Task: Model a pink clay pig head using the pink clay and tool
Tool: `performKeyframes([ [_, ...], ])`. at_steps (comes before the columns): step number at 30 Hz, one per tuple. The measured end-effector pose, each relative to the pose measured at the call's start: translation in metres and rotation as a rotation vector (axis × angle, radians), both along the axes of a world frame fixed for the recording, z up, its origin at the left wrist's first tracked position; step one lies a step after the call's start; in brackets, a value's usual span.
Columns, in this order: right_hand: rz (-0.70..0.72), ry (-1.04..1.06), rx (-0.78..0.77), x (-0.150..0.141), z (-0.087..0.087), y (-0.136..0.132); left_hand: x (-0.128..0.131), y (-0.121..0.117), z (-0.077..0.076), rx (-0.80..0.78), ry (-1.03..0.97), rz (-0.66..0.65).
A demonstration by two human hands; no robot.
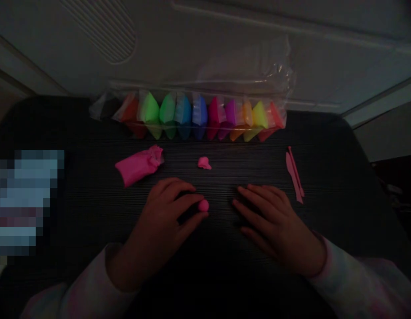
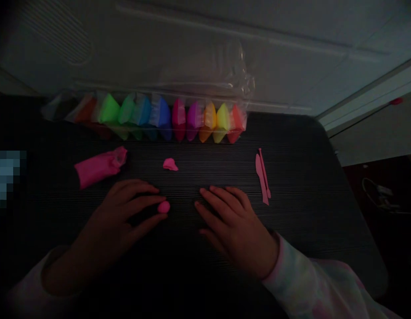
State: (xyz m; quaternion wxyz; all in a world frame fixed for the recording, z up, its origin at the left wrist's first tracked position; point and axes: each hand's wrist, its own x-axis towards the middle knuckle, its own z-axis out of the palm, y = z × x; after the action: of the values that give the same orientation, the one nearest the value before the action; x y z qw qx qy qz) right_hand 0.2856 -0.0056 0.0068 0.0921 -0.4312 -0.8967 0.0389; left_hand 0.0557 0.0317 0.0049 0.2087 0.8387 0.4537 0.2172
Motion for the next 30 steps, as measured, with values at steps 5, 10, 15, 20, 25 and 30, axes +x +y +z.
performKeyframes([
  [5,-0.068,-0.068,0.016,0.0044,0.0013,0.0010,0.0009,-0.0001,-0.0006,0.029,0.024,-0.001],
  [10,0.011,-0.076,-0.014,0.0051,0.0016,-0.0011,0.0005,-0.0007,-0.0017,0.036,0.040,-0.002],
  [15,-0.061,-0.090,-0.011,0.0033,0.0010,-0.0001,0.0007,-0.0008,-0.0013,0.049,0.042,-0.006],
  [20,-0.016,-0.083,-0.040,0.0035,0.0010,0.0004,0.0011,-0.0010,-0.0016,0.050,0.057,-0.014],
  [25,-0.027,-0.090,-0.043,0.0042,0.0010,0.0002,0.0009,-0.0008,-0.0028,0.055,0.069,-0.015],
  [30,-0.084,-0.108,-0.047,0.0057,0.0008,0.0016,0.0013,-0.0008,-0.0021,0.063,0.062,-0.017],
])
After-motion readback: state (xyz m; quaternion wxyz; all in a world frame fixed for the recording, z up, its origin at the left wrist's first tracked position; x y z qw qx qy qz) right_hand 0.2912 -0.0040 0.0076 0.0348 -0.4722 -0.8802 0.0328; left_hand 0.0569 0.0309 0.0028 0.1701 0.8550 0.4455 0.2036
